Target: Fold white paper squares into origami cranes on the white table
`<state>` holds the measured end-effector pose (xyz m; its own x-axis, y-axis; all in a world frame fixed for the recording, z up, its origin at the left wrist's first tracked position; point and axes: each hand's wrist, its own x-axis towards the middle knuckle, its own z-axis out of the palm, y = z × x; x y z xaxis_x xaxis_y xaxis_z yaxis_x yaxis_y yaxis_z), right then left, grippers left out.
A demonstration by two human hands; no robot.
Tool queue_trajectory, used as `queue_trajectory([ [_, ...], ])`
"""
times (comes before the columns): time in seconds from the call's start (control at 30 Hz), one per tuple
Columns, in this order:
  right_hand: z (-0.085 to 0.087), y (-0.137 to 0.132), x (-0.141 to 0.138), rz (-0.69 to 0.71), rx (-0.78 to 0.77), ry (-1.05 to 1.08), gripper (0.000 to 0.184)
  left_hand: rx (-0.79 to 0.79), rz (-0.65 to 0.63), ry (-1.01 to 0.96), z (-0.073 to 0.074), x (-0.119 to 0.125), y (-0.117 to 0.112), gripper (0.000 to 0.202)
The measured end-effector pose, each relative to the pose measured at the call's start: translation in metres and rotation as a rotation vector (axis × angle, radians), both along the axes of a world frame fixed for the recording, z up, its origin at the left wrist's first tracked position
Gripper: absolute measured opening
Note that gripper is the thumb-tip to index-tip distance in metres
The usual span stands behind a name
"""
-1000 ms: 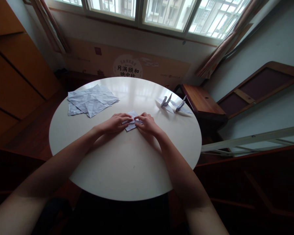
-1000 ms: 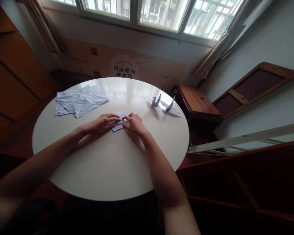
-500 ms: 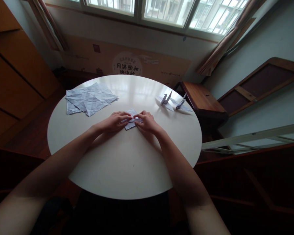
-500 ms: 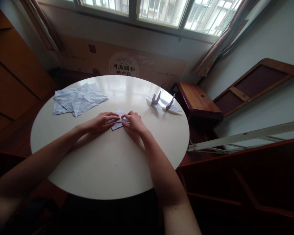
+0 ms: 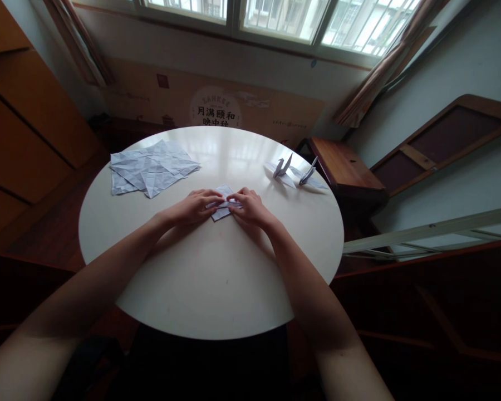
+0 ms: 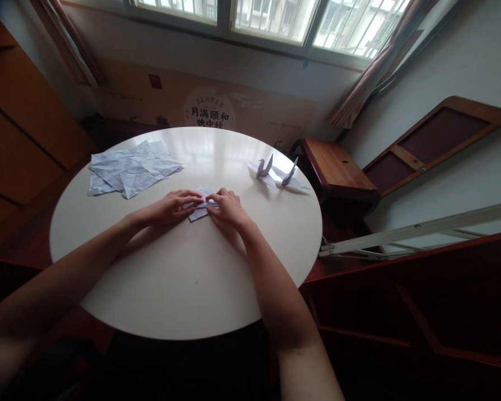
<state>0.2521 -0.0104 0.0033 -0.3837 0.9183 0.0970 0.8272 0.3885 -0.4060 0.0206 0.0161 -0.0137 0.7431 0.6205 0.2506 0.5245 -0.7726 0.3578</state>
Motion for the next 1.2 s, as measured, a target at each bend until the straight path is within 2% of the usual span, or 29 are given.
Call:
queue_trajectory([
  [0.5, 0.002, 0.0, 0.0, 0.001, 0.006, -0.006, 0.034, -0.013, 0.004, 0.013, 0.008, 0.002, -0.005, 0.04],
  [0.9, 0.0, 0.0, 0.0, 0.013, 0.009, -0.005, 0.034, -0.009, -0.001, 0.006, -0.001, -0.001, 0.003, 0.041],
  [1.2, 0.002, -0.001, 0.0, 0.008, -0.001, -0.004, 0.034, -0.001, -0.01, -0.008, 0.001, 0.0, 0.001, 0.041],
])
